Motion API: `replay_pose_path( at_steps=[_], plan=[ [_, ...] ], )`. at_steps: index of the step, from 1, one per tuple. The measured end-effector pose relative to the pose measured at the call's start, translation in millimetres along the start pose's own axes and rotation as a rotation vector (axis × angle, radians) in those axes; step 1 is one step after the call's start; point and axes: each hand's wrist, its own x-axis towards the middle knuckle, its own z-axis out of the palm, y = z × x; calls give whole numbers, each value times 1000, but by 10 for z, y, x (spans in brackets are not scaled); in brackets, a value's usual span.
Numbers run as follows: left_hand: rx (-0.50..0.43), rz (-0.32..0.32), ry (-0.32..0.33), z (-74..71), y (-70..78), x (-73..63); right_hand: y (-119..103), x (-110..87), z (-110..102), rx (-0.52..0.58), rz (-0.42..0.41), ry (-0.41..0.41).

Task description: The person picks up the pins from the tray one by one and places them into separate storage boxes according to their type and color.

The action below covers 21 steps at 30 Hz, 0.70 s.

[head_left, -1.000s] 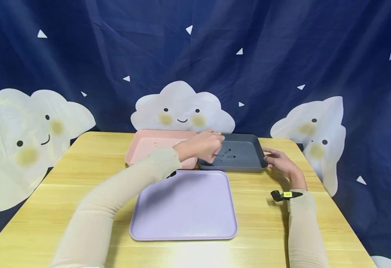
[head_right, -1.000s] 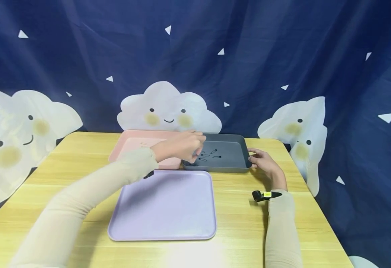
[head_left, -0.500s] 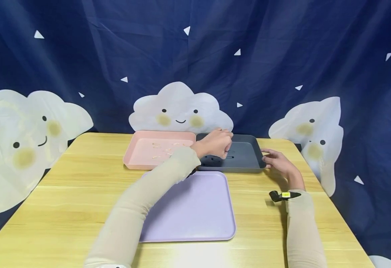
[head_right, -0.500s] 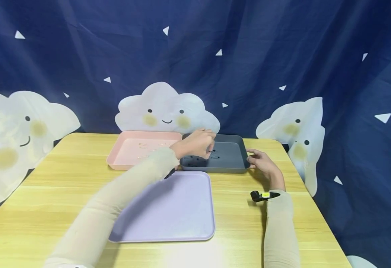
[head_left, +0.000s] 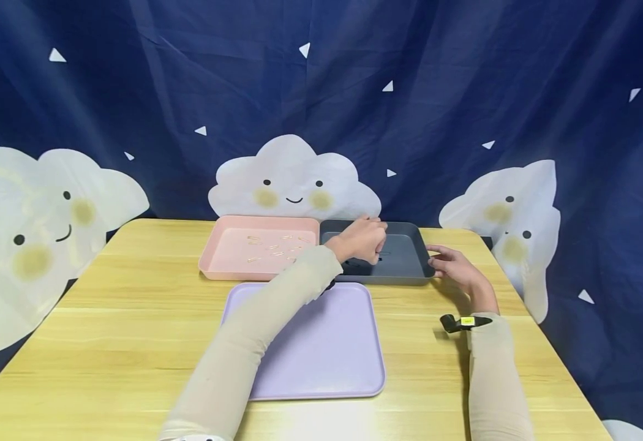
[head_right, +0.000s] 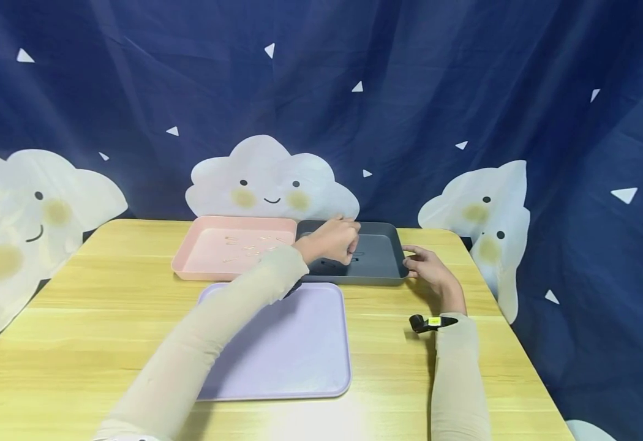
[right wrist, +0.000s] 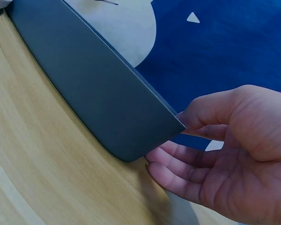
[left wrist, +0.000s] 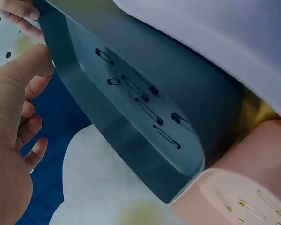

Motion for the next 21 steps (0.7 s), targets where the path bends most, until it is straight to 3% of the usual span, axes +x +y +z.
replay_pose_path(
  at_steps=[8, 21],
  plan=[
    [0, -50, -36, 65, -17, -16, 8, 17, 8, 7, 7, 1],
    [-5, -61, -25, 15, -98, -127, 21, 21, 12, -5, 10, 5]
  ],
)
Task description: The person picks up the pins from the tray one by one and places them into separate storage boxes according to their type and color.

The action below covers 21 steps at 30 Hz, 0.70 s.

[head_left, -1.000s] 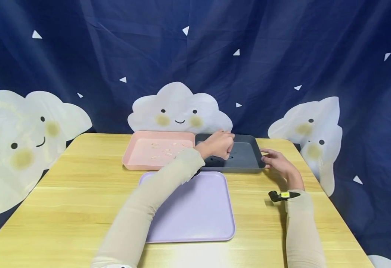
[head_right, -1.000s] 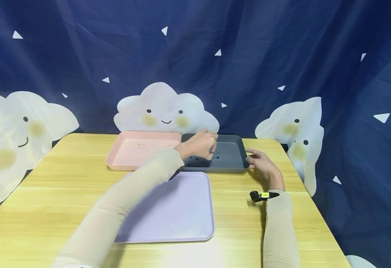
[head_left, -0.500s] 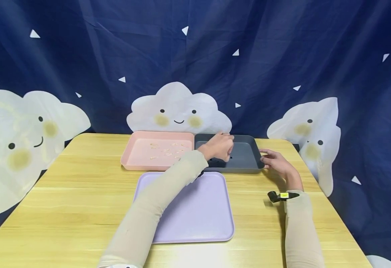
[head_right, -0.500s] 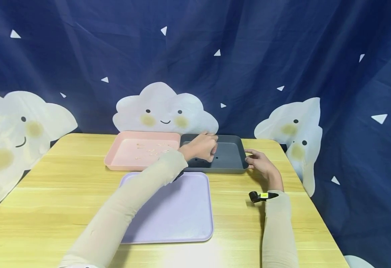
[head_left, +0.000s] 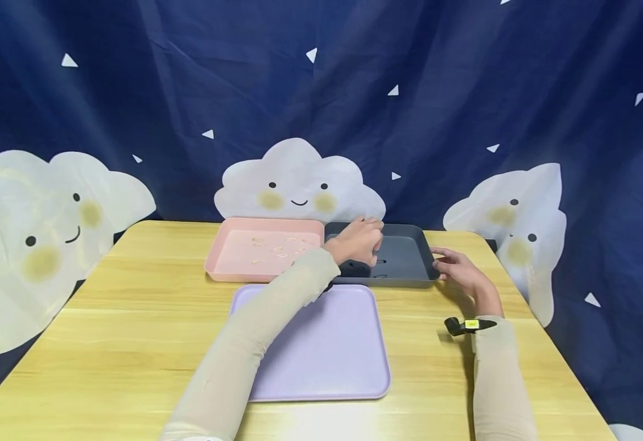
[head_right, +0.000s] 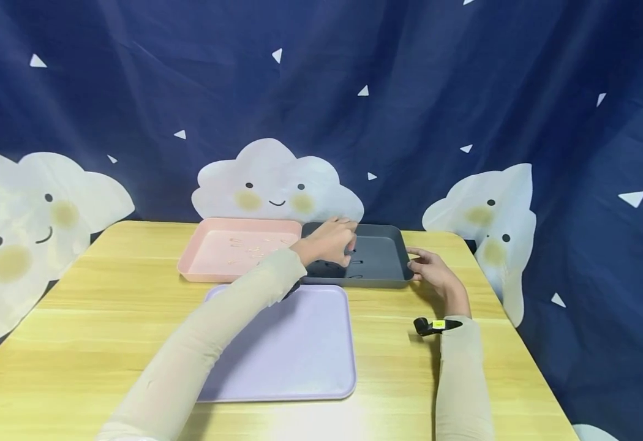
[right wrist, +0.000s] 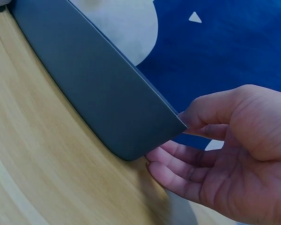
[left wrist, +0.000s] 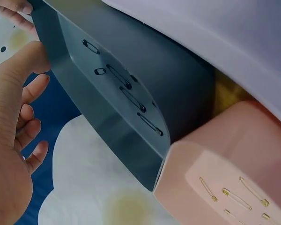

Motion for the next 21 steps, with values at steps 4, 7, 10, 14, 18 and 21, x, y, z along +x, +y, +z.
replay_pose_path(
  at_steps=[4, 7, 10, 14, 18, 21],
  plan=[
    [-8, -5, 11, 7, -34, -2, -2, 13, -21, -11, 5, -10],
    [-22, -17, 15, 8, -55, -19, 1, 18, -35, -23, 6, -21],
    [-34, -26, 29, -5, -78, -47, 6, 16, -55, -34, 12, -21],
    [-14, -40, 58, -50, -132, -96, -4, 12, -104, -57, 12, -22],
    [-6, -50, 91, -94, -218, -145, -46, 36, -186, -127, 31, -10],
    [-35, -58, 110, -115, -300, -198, -128, 71, -211, -210, 53, 27]
  ],
)
